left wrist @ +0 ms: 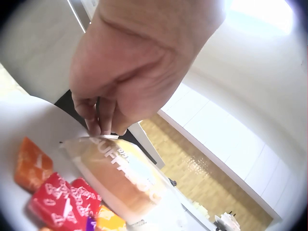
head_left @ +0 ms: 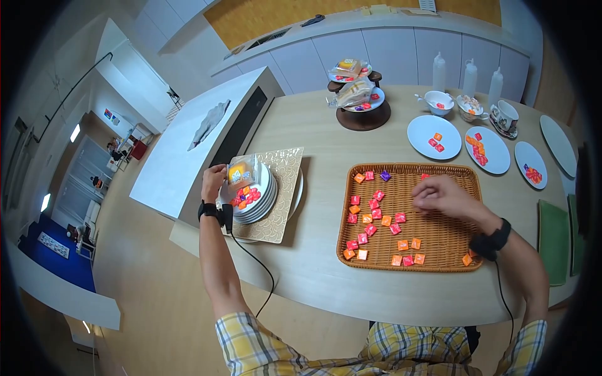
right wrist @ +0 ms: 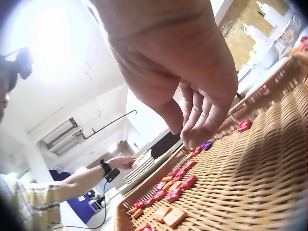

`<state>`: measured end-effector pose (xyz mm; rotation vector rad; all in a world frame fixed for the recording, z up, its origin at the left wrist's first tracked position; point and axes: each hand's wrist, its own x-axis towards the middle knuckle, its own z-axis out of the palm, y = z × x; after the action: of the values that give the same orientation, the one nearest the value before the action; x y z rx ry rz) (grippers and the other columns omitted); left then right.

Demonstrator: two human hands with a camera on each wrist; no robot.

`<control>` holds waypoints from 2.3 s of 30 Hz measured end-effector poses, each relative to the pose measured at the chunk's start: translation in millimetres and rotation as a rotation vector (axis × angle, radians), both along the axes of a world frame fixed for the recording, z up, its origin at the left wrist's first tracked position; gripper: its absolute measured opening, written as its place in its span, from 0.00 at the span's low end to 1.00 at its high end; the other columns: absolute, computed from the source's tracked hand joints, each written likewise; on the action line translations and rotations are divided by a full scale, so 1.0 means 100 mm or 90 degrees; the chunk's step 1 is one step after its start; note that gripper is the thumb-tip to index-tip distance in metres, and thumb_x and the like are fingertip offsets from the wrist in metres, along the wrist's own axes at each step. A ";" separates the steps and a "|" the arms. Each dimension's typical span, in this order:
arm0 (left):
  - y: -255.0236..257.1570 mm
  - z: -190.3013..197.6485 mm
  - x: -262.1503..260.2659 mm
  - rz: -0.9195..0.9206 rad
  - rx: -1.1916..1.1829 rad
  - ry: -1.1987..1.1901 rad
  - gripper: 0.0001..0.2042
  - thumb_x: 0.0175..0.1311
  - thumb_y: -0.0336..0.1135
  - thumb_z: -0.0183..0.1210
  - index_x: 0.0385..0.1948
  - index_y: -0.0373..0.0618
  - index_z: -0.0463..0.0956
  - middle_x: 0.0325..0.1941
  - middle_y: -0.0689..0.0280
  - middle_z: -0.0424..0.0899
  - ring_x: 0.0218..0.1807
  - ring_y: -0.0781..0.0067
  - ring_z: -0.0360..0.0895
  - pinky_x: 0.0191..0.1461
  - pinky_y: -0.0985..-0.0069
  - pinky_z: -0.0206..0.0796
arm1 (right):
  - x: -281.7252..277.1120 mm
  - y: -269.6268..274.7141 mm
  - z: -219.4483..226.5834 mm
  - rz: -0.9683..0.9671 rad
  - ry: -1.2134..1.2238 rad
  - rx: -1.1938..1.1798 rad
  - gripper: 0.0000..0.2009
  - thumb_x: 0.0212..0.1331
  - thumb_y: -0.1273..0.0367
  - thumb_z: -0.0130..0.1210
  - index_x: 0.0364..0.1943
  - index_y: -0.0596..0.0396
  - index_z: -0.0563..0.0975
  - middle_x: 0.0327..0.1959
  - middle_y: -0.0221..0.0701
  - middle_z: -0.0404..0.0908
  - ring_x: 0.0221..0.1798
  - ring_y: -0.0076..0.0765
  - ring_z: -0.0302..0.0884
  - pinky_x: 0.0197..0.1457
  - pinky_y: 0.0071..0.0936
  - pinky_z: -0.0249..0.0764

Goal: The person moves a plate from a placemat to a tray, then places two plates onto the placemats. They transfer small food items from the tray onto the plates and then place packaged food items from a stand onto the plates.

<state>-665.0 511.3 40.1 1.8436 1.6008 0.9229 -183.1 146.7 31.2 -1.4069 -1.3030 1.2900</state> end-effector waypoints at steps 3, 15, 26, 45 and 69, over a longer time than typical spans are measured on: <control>0.05 -0.01 0.01 -0.001 -0.014 -0.025 0.12 0.60 0.31 0.57 0.43 0.34 0.79 0.34 0.63 0.83 0.35 0.76 0.76 0.39 0.79 0.68 | -0.37 0.38 0.00 0.050 0.053 0.002 0.10 0.56 0.76 0.55 0.40 0.68 0.73 0.31 0.36 0.80 0.31 0.26 0.79 0.35 0.19 0.77; 0.00 0.00 0.10 0.023 -0.008 -0.056 0.11 0.53 0.23 0.57 0.38 0.31 0.80 0.30 0.61 0.83 0.29 0.77 0.77 0.32 0.82 0.68 | -1.78 1.91 -0.18 0.164 0.069 0.045 0.16 0.49 0.76 0.57 0.42 0.71 0.71 0.29 0.39 0.81 0.29 0.27 0.81 0.35 0.20 0.77; -0.13 0.28 0.22 -0.028 -0.056 -0.227 0.12 0.61 0.28 0.57 0.45 0.34 0.76 0.34 0.63 0.82 0.30 0.79 0.79 0.33 0.84 0.74 | -1.91 2.05 -0.16 0.110 0.080 0.030 0.19 0.45 0.77 0.58 0.43 0.73 0.70 0.27 0.38 0.80 0.27 0.26 0.78 0.31 0.20 0.74; -1.41 0.76 1.87 -0.256 -0.035 -0.382 0.13 0.61 0.27 0.58 0.45 0.32 0.75 0.38 0.61 0.81 0.34 0.75 0.80 0.39 0.80 0.76 | -0.80 1.12 0.20 -0.017 -0.163 -0.001 0.27 0.53 0.70 0.57 0.55 0.74 0.65 0.39 0.46 0.78 0.36 0.35 0.78 0.40 0.28 0.74; -2.41 0.35 4.98 -0.483 -0.353 -0.514 0.15 0.63 0.28 0.55 0.51 0.36 0.71 0.44 0.65 0.78 0.42 0.76 0.77 0.47 0.77 0.73 | 1.95 -0.44 0.32 -0.177 0.199 0.112 0.26 0.62 0.59 0.53 0.57 0.62 0.64 0.50 0.36 0.72 0.53 0.29 0.70 0.55 0.27 0.68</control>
<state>-166.8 270.0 75.3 1.2476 0.5031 0.6342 12.3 102.4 62.8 -1.1614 -0.9485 1.1236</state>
